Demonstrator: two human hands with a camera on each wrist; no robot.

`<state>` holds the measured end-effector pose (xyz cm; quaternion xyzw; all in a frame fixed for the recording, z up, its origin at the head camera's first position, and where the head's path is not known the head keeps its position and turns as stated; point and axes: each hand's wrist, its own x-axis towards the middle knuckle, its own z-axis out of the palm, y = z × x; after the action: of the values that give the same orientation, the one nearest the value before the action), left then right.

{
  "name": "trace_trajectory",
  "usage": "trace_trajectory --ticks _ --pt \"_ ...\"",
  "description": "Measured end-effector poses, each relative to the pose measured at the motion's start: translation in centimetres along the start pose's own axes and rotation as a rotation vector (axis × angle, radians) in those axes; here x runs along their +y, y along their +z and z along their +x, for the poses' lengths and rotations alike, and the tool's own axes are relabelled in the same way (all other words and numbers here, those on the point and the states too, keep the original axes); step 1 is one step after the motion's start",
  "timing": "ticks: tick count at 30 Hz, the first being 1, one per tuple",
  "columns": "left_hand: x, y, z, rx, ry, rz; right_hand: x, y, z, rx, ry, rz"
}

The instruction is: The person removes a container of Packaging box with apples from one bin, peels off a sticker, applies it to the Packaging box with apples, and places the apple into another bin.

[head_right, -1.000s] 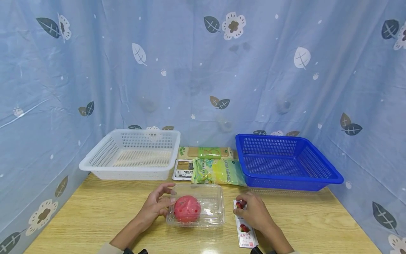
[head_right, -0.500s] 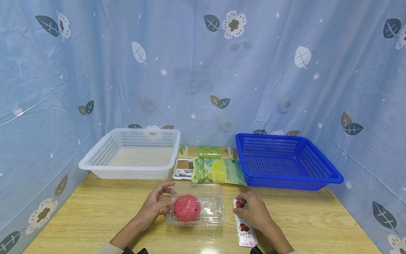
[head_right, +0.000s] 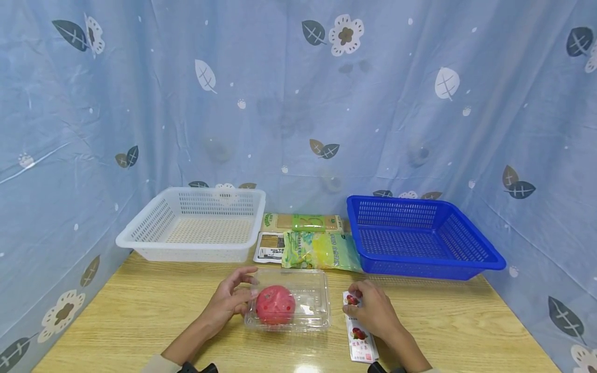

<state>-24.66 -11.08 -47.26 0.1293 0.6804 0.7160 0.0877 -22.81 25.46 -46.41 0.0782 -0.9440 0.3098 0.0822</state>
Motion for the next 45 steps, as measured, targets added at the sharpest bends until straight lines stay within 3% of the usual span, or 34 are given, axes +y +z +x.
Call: trace_trajectory --ticks 28,45 --pt "-0.03 -0.02 0.01 -0.008 0.008 -0.016 -0.27 0.02 0.06 -0.023 -0.013 -0.042" --pt "-0.04 -0.03 0.02 -0.001 -0.002 -0.016 -0.24 0.31 -0.16 0.044 -0.044 -0.053"
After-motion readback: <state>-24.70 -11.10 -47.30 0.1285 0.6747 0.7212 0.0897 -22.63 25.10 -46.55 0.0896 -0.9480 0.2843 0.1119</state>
